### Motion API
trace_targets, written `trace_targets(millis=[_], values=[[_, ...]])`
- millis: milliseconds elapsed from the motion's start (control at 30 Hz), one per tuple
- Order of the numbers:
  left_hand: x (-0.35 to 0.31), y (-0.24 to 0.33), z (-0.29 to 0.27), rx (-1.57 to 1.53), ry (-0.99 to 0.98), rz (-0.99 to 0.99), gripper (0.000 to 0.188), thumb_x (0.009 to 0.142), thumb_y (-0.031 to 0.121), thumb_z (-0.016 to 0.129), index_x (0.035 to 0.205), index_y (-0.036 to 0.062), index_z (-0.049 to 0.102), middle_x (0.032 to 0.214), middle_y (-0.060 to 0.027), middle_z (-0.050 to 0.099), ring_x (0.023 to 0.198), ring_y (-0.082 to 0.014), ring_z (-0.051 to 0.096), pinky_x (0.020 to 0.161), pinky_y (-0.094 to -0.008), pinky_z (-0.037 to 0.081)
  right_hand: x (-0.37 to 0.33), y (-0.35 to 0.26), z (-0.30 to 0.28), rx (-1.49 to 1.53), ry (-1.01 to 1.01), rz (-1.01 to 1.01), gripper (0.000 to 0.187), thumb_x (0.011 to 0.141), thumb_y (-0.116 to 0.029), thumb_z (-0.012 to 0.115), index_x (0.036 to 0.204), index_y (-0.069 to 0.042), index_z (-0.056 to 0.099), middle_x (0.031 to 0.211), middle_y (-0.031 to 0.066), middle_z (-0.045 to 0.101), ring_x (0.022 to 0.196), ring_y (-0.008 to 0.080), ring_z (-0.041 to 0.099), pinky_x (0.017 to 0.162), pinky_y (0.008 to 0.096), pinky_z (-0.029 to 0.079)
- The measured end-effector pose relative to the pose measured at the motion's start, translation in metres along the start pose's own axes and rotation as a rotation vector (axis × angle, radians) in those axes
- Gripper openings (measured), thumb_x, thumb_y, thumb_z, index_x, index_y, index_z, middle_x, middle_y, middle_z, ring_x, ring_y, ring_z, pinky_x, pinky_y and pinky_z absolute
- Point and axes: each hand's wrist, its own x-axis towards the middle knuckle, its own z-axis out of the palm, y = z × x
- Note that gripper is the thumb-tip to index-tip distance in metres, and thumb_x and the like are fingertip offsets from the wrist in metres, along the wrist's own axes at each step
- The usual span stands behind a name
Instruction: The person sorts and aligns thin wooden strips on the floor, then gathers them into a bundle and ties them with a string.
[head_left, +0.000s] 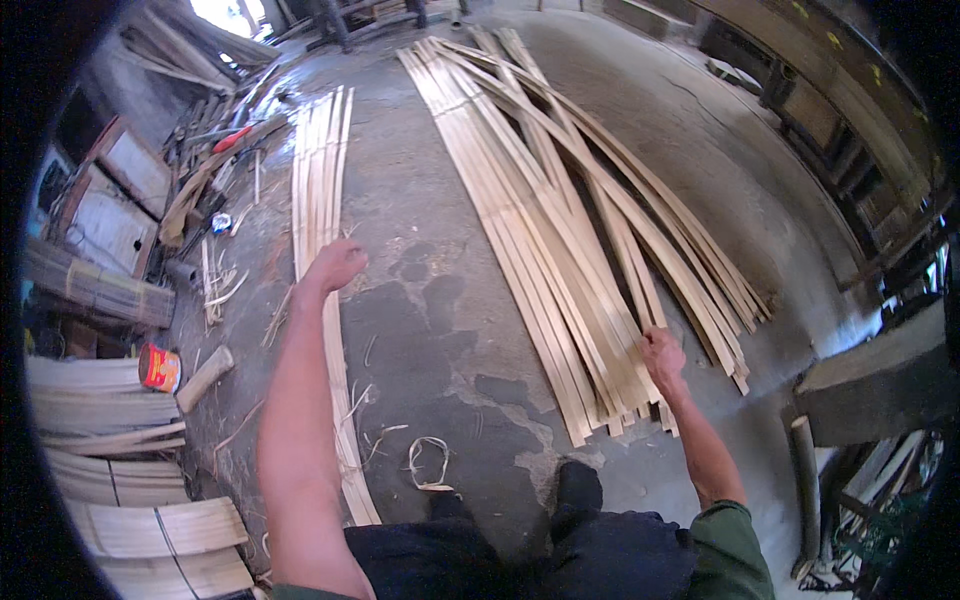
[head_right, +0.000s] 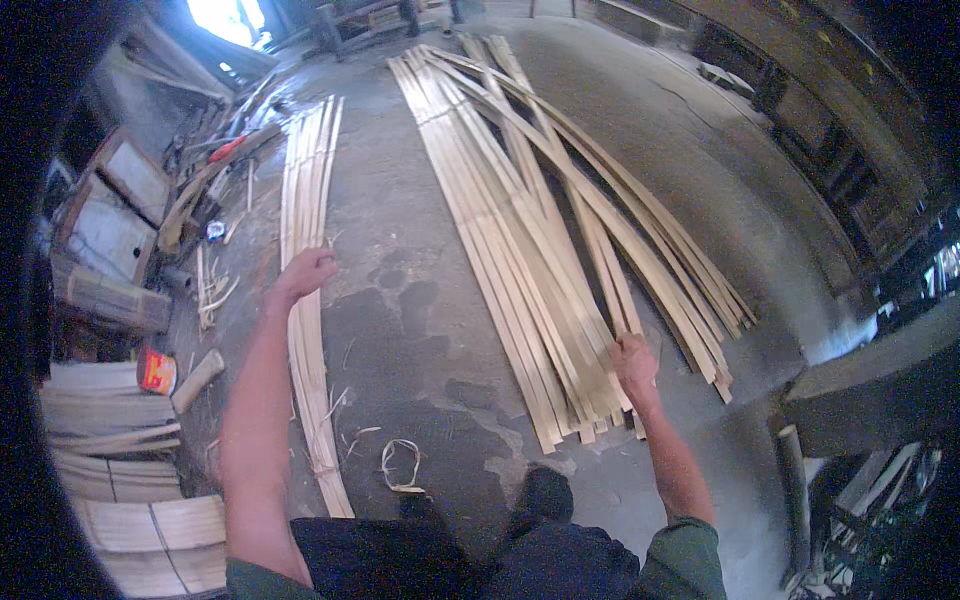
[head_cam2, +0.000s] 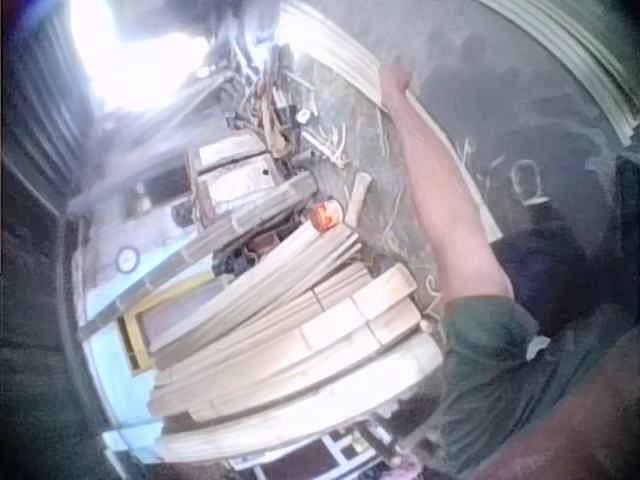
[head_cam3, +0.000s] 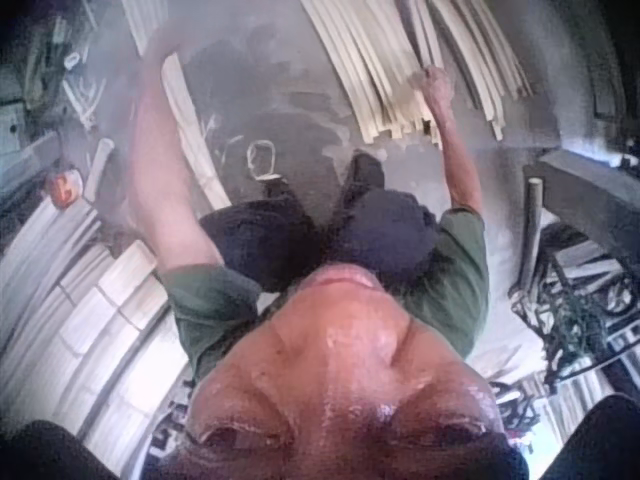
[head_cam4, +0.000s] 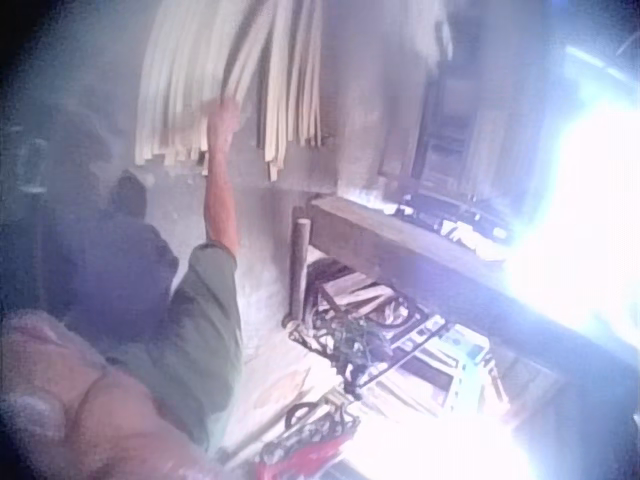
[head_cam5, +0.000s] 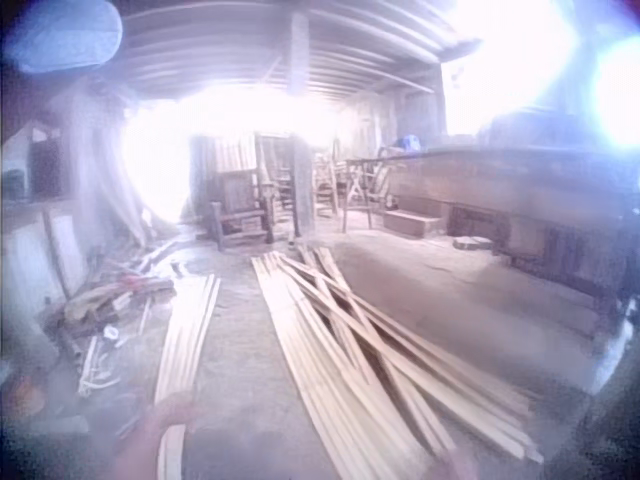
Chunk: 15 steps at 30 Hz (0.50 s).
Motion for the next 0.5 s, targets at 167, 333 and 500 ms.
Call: trace_targets(millis=[167,333,500], values=[[-0.004,0.005,0.009,-0.001,0.039,-0.060,0.042,0.085,0.029,0.062,0.119,0.0046,0.064,0.114,-0.0201,0.065,0.107,-0.0317,0.062,0.095,-0.0385,0.048,0.001,0.009,0.001,0.049,0.076,-0.062,0.023,0.091,-0.026,0.056,0.102,-0.006,0.062,0.094,0.0204,0.066,0.090,0.0398,0.063,0.074,0.0481,0.050],[-0.002,-0.010,0.015,0.051,-0.071,-0.097,0.043,0.087,0.031,0.060,0.122,0.0056,0.063,0.120,-0.0231,0.063,0.112,-0.0384,0.060,0.099,-0.0421,0.046,-0.001,-0.015,-0.023,0.167,0.070,0.047,0.026,0.093,-0.029,0.056,0.105,-0.007,0.059,0.090,0.0216,0.067,0.086,0.0409,0.065,0.075,0.0493,0.049],[-0.001,-0.004,0.019,0.053,-0.006,0.015,0.042,0.087,0.030,0.059,0.121,0.0059,0.064,0.113,-0.0234,0.066,0.110,-0.0382,0.061,0.096,-0.0430,0.048,-0.015,-0.058,-0.058,0.165,0.144,-0.032,0.029,0.093,-0.034,0.059,0.105,-0.008,0.062,0.086,0.0198,0.068,0.084,0.0424,0.065,0.070,0.0478,0.050]])
